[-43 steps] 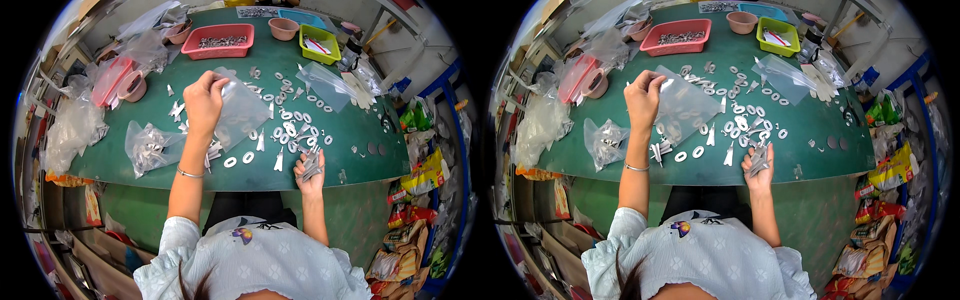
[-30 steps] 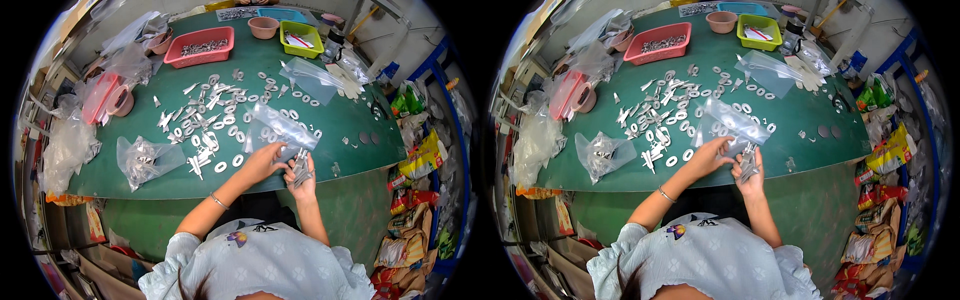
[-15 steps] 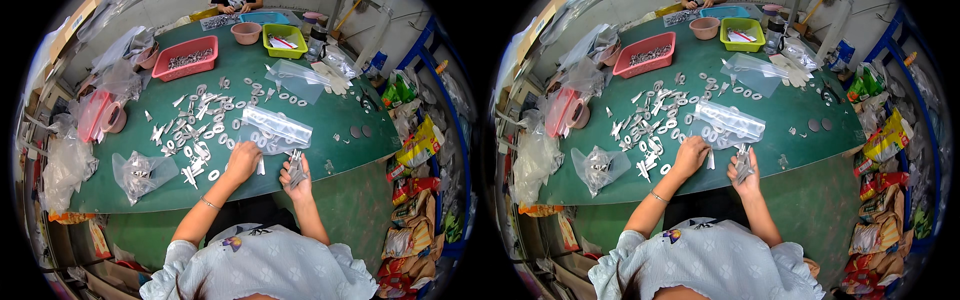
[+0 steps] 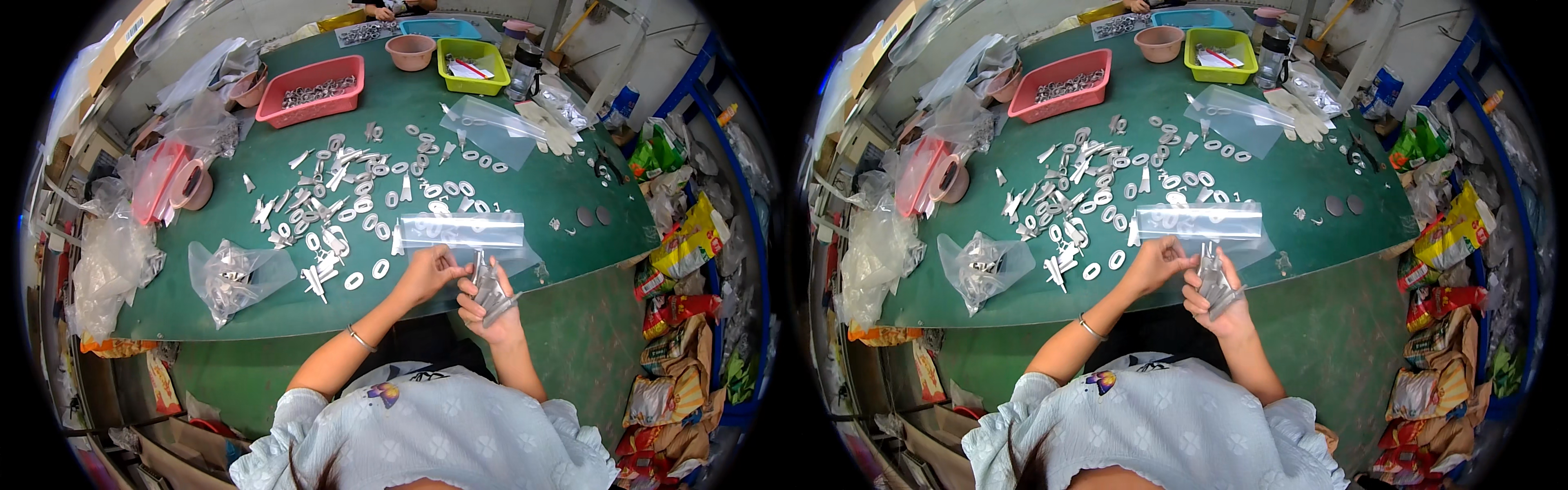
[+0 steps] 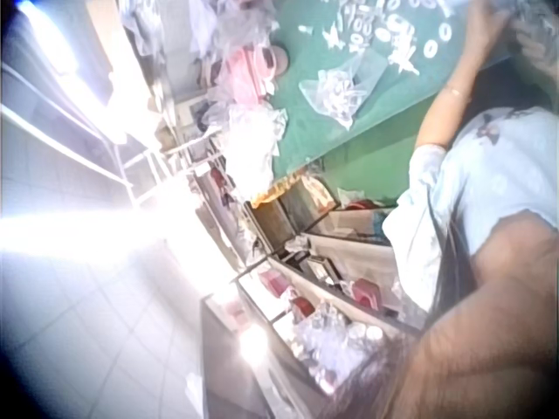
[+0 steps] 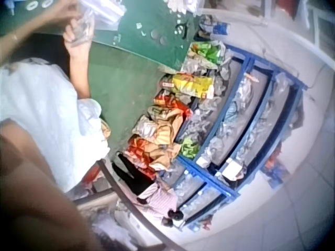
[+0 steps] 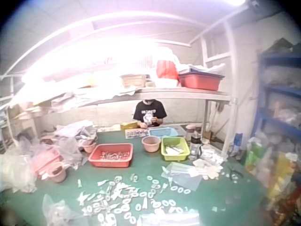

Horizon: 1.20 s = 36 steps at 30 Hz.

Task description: The person sorts small white plastic components and metal washers on a green workbench. They pick up items from a pile, separate them by type, and place them into clear plastic bags or pink bins. The person occasionally reaches for supplies on a nearby shelf.

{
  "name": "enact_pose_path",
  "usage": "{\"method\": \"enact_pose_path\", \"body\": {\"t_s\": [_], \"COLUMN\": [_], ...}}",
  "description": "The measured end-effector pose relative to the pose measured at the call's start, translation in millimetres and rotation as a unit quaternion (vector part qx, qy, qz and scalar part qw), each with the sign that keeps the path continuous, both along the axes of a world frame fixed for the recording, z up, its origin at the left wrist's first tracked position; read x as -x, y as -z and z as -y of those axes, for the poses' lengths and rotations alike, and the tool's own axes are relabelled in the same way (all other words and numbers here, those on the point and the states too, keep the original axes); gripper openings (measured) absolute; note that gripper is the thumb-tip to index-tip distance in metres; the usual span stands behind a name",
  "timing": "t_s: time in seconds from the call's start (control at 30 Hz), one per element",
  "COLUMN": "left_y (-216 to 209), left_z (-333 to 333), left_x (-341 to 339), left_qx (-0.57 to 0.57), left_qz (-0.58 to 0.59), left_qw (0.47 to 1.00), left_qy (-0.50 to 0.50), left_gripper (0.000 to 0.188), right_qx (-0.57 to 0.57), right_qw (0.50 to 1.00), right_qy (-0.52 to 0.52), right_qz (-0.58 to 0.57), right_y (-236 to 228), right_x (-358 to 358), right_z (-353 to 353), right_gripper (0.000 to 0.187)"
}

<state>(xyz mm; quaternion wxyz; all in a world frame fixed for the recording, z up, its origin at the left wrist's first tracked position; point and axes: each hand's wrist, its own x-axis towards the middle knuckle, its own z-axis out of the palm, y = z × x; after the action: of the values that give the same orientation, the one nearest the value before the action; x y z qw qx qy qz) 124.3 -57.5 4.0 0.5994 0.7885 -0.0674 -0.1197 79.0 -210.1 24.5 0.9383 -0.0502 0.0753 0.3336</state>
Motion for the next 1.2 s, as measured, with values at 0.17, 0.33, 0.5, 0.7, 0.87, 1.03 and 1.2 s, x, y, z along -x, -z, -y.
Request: {"method": "enact_pose_path", "body": {"t_s": [0.17,0.33,0.5,0.7,0.87,1.03,1.2], "left_y": [-10.6,-21.4,-43.8,-61.3,-95.7,-120.1,-148.8], "left_z": [-1.8,7.3,12.2,17.6,2.5,-38.7,-110.8], "left_x": [5.6,12.9,19.6,36.9,37.0,16.9,-17.8], "left_qx": [0.002,0.008,0.041,0.008,0.005,-0.005,0.048], "left_qz": [0.102,0.24,0.203,0.266,0.329,0.363,0.311], "left_qw": [0.993,0.968,0.977,0.955,0.922,0.926,0.947], "left_qy": [-0.064,-0.079,-0.049,0.127,0.206,0.107,-0.065], "left_gripper": [0.017,0.015,0.015,0.019,0.019,0.012,0.011], "right_qx": [0.048,0.096,0.114,0.173,0.084,0.127,0.192], "right_qw": [0.999,0.994,0.992,0.976,0.992,0.976,0.972], "right_qy": [0.002,0.016,-0.025,0.056,0.074,0.141,0.006], "right_qz": [-0.015,-0.054,-0.04,-0.118,-0.057,-0.107,0.134], "right_y": [14.6,22.4,18.8,30.2,-3.9,-54.9,-29.5], "right_x": [-2.0,-4.8,-6.6,-46.8,-92.8,-147.5,-219.2], "right_z": [5.1,4.1,-1.8,0.9,-33.9,-122.9,-192.6], "right_gripper": [0.045,0.042,0.035,0.042,0.045,0.049,0.064]}}
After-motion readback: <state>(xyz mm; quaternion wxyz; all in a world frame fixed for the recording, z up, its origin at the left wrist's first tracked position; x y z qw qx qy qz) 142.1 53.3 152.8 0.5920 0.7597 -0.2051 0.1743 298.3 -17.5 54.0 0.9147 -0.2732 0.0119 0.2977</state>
